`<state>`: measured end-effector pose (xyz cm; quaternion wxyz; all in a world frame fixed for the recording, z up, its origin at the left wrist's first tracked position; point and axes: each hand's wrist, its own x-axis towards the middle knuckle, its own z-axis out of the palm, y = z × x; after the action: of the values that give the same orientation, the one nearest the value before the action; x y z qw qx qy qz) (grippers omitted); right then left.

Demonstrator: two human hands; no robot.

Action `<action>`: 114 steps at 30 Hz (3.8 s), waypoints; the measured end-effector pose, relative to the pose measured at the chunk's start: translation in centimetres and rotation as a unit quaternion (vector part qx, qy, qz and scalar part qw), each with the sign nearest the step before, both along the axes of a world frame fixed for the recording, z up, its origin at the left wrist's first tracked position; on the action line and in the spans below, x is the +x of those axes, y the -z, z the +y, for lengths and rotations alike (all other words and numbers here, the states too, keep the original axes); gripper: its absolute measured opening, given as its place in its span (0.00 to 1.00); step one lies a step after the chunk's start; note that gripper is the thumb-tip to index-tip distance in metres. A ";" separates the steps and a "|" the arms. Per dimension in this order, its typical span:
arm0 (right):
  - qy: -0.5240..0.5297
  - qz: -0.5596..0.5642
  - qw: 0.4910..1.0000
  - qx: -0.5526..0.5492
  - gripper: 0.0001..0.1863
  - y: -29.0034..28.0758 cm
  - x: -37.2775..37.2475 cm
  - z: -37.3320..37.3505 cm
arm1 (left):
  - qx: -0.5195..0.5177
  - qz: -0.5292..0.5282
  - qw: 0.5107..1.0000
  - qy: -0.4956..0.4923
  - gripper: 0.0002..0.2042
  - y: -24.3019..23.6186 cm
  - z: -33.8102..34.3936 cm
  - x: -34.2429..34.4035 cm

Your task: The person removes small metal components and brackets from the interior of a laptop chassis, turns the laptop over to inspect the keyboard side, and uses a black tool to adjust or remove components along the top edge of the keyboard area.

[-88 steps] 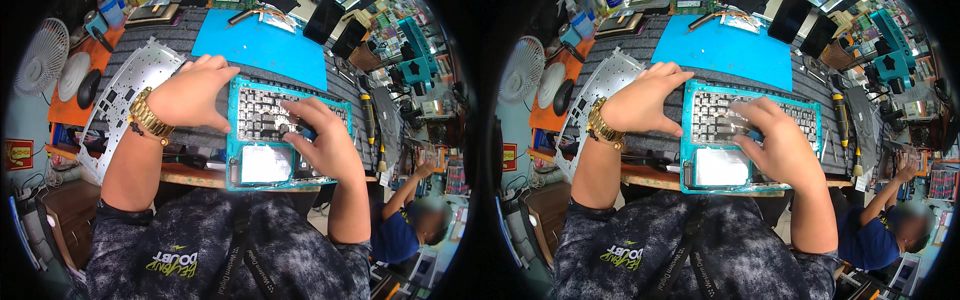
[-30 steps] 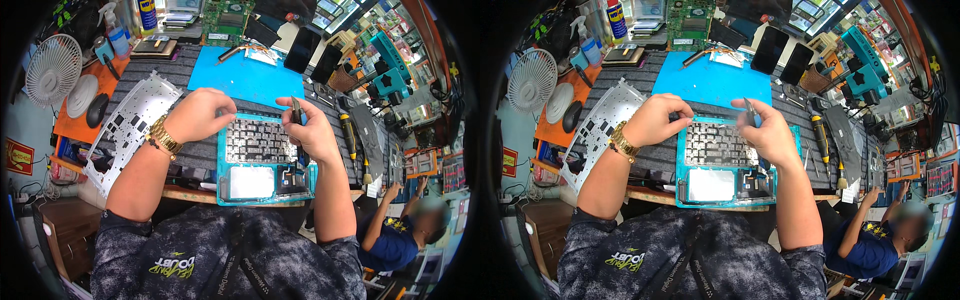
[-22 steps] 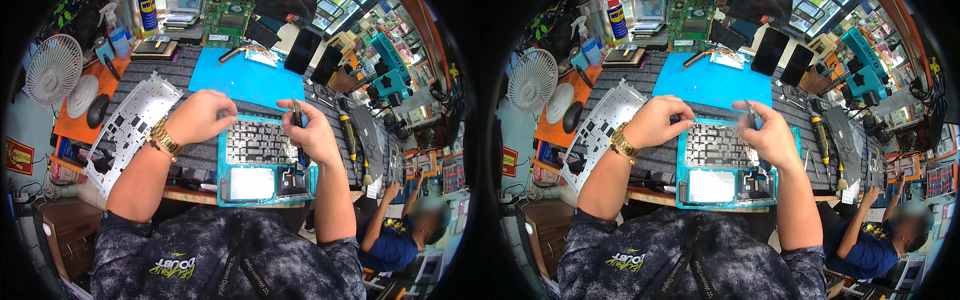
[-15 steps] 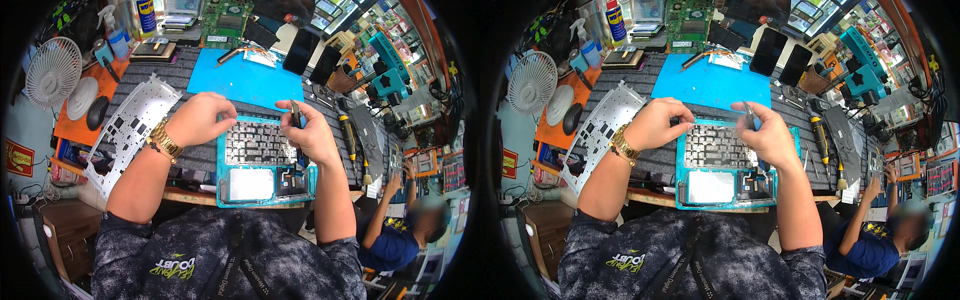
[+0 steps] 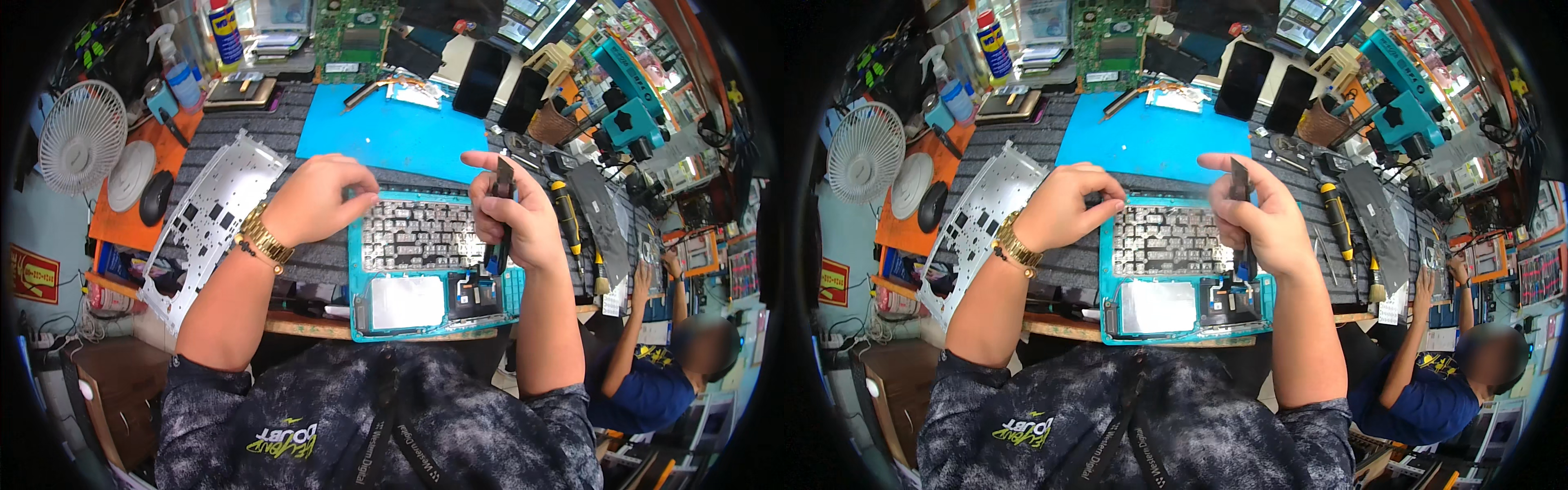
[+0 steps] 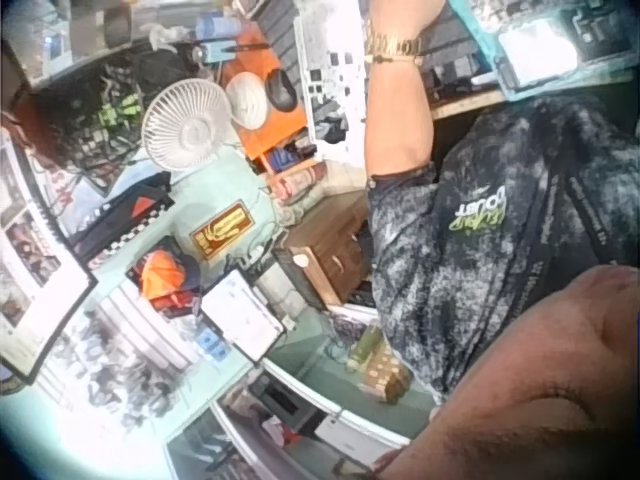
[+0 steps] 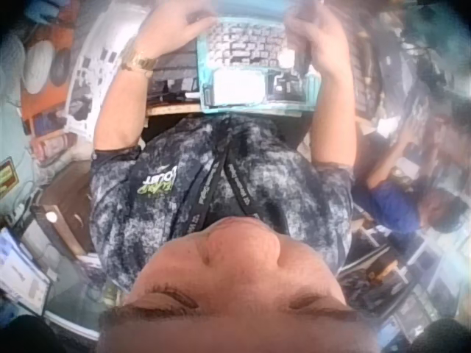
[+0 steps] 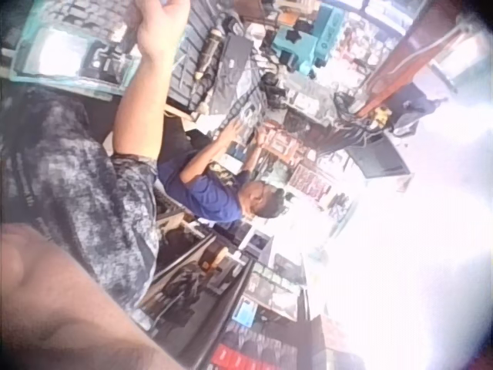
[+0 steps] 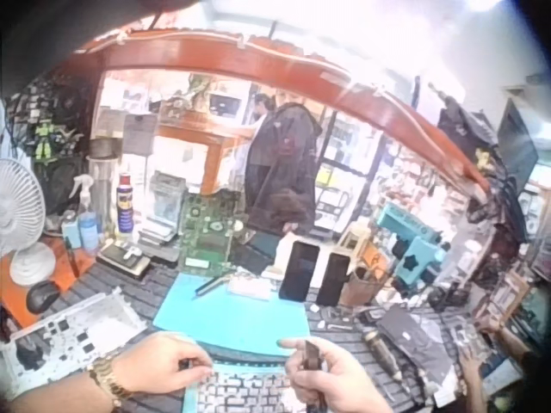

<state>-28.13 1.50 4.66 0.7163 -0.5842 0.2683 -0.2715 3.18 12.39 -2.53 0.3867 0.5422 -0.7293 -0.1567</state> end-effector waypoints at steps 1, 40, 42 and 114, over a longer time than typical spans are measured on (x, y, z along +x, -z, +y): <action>-0.013 -0.041 0.999 0.023 0.35 0.0 -0.4 -0.2 | -0.007 0.000 1.000 -0.002 0.07 0.0 -0.1 0.2; 0.137 0.033 0.975 -0.173 0.27 1.1 -3.5 3.0 | -0.036 0.074 0.995 -0.064 0.08 -0.3 0.0 -2.8; 0.187 -0.039 0.969 -0.159 0.21 1.2 -5.6 3.2 | -0.039 0.055 0.992 -0.103 0.11 -0.6 0.2 -2.0; 0.204 0.138 0.960 -0.131 0.19 6.1 -15.1 5.5 | -0.133 -0.124 0.978 -0.103 0.17 -0.2 12.7 1.7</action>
<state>-43.20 6.96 -1.42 0.5191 -0.6377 0.4401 -0.3609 4.90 25.04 -2.33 0.3758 0.5730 -0.7265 0.0512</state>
